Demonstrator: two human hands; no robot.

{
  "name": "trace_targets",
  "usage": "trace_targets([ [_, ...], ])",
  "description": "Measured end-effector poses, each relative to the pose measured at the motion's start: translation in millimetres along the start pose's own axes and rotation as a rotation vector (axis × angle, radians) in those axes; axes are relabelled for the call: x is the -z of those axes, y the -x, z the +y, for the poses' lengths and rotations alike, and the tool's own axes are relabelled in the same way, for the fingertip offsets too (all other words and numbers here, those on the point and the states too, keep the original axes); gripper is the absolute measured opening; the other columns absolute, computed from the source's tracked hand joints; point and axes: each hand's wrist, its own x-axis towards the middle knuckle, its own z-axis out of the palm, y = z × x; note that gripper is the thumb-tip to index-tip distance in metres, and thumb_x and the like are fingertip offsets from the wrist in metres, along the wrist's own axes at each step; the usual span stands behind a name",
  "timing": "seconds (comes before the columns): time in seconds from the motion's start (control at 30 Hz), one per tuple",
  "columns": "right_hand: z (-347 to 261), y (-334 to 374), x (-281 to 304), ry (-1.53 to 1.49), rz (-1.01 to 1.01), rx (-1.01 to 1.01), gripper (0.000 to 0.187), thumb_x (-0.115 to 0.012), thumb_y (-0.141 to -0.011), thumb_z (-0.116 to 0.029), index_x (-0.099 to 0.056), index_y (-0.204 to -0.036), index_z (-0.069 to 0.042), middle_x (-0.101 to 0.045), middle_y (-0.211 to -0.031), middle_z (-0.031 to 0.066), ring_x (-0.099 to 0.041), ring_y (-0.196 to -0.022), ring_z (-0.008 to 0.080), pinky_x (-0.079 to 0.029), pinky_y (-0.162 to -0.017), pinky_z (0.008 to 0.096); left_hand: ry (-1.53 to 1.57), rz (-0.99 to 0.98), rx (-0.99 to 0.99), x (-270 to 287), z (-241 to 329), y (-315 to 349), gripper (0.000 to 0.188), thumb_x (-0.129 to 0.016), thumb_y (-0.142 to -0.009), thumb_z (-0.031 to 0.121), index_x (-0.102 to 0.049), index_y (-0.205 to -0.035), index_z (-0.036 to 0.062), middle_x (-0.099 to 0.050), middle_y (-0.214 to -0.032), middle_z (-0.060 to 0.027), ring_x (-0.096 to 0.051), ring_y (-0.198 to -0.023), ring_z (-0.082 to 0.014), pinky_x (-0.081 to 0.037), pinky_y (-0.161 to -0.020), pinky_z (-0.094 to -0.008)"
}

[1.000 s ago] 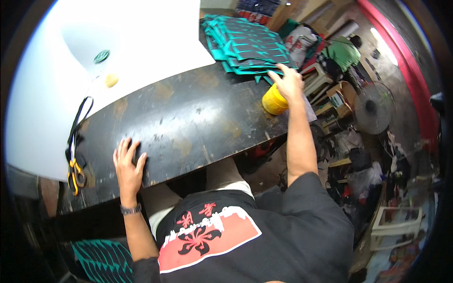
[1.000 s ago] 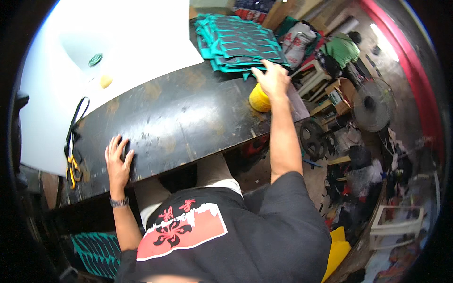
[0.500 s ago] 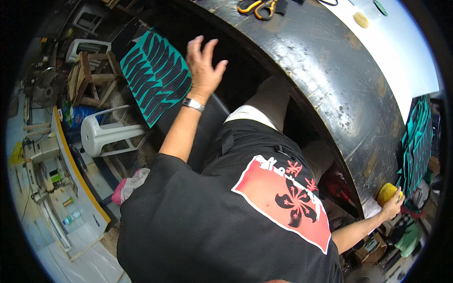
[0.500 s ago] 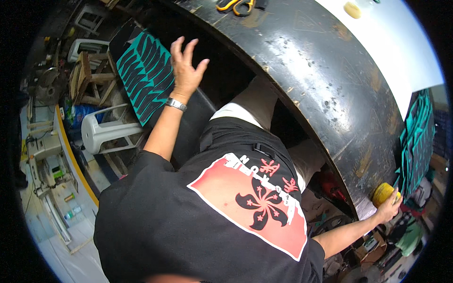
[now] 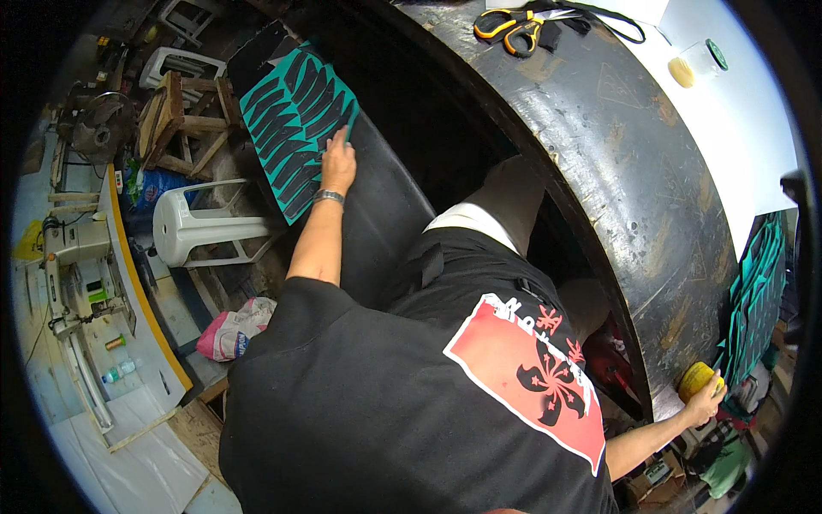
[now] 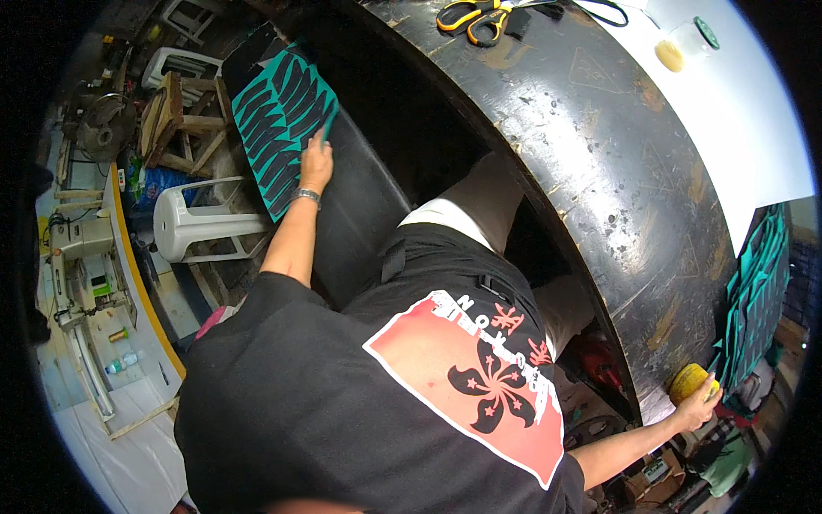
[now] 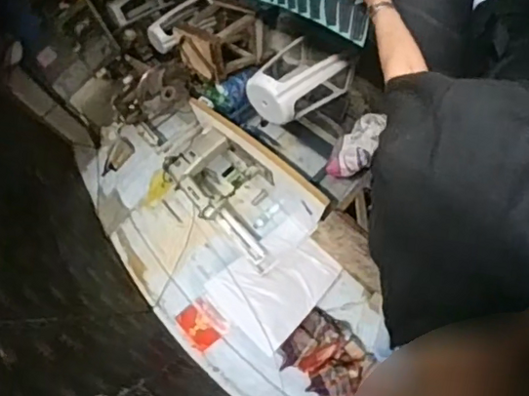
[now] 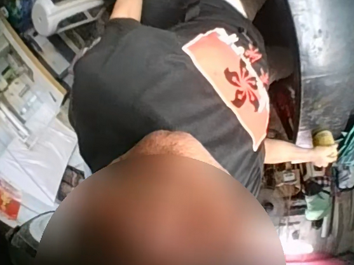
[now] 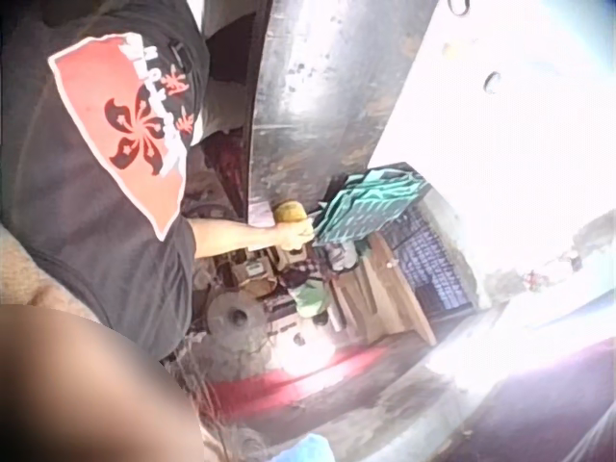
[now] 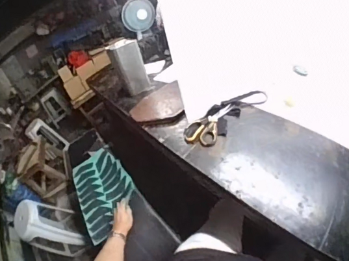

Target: The person repeatedly rubs teal-colored sheets with a yellow cylindrical tool on a dark worktable, then flips each sheet to reveal a black patterned side and stacks it. The person continues this cycle with multiple sheets throughout the clip.

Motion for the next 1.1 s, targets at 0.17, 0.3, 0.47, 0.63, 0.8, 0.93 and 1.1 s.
trace_targets([
  [0.17, -1, 4, -2, -0.038, 0.031, 0.021, 0.084, -0.046, -0.081, -0.087, -0.054, -0.145, -0.034, -0.063, -0.129, 0.0245, -0.061, -0.117, 0.0434, -0.048, -0.098, 0.051, 0.137, 0.512, 0.185, 87, 31, -30, 0.052, -0.059, -0.097, 0.033, -0.058, -0.071, -0.0123, -0.06, -0.068, -0.0308, -0.059, -0.064, -0.0448, -0.042, -0.065, -0.0541],
  [0.3, 1, 4, -7, -0.011, 0.041, 0.035, 0.083, -0.046, -0.082, -0.087, -0.054, -0.145, -0.034, -0.064, -0.131, 0.0223, -0.061, -0.118, 0.0423, -0.048, -0.098, 0.051, 0.819, 0.615, -0.177, 175, 117, -18, 0.035, -0.06, -0.1, 0.028, -0.067, -0.09, -0.0049, -0.063, -0.083, -0.009, -0.053, -0.069, -0.0186, -0.046, -0.066, -0.0383],
  [0.47, -2, 6, -10, 0.05, 0.035, 0.052, 0.086, -0.047, -0.081, -0.087, -0.055, -0.145, -0.03, -0.065, -0.129, 0.0214, -0.062, -0.118, 0.0401, -0.049, -0.097, 0.0513, 1.447, 0.633, -0.395, 220, 261, 36, 0.035, -0.065, -0.094, 0.018, -0.066, -0.117, -0.0084, -0.066, -0.117, -0.0205, -0.067, -0.101, -0.0303, -0.057, -0.088, -0.0449],
  [0.63, -14, 24, 0, -0.069, 0.121, 0.093, 0.091, -0.059, -0.074, -0.086, -0.057, -0.144, -0.026, -0.066, -0.126, 0.0217, -0.059, -0.122, 0.0397, -0.046, -0.103, 0.0496, 0.75, 0.495, -0.906, 146, 358, 104, 0.034, -0.06, -0.094, -0.003, -0.06, -0.128, -0.0095, -0.065, -0.121, -0.0227, -0.066, -0.105, -0.0309, -0.055, -0.094, -0.0439],
  [0.8, -34, 43, 16, -0.149, 0.169, 0.107, 0.09, -0.068, -0.073, -0.079, -0.058, -0.143, -0.023, -0.061, -0.129, 0.0257, -0.057, -0.121, 0.0434, -0.047, -0.1, 0.0506, 0.672, -0.244, -1.301, 34, 479, 154, 0.055, -0.056, -0.101, 0.021, -0.04, -0.148, -0.0044, -0.045, -0.144, -0.0268, -0.045, -0.131, -0.0364, -0.04, -0.107, -0.0446],
  [0.93, -43, 51, 24, -0.165, 0.128, 0.053, 0.087, -0.068, -0.076, -0.077, -0.056, -0.145, -0.025, -0.054, -0.137, 0.0262, -0.054, -0.122, 0.047, -0.046, -0.101, 0.0532, 0.877, -0.876, -0.896, -50, 537, 203, 0.078, -0.052, -0.103, 0.049, -0.028, -0.156, -0.0026, -0.013, -0.165, -0.0286, -0.007, -0.155, -0.0414, -0.017, -0.123, -0.0464],
  [1.1, -45, 55, 22, -0.127, 0.145, 0.061, 0.09, -0.064, -0.076, -0.079, -0.05, -0.149, -0.027, -0.057, -0.137, 0.0226, -0.055, -0.123, 0.0458, -0.044, -0.104, 0.0533, 0.717, -1.227, -1.01, -74, 513, 154, 0.04, -0.058, -0.102, 0.032, -0.062, -0.138, 0.0141, -0.055, -0.145, -0.0205, -0.048, -0.139, -0.0313, -0.035, -0.116, -0.0394],
])
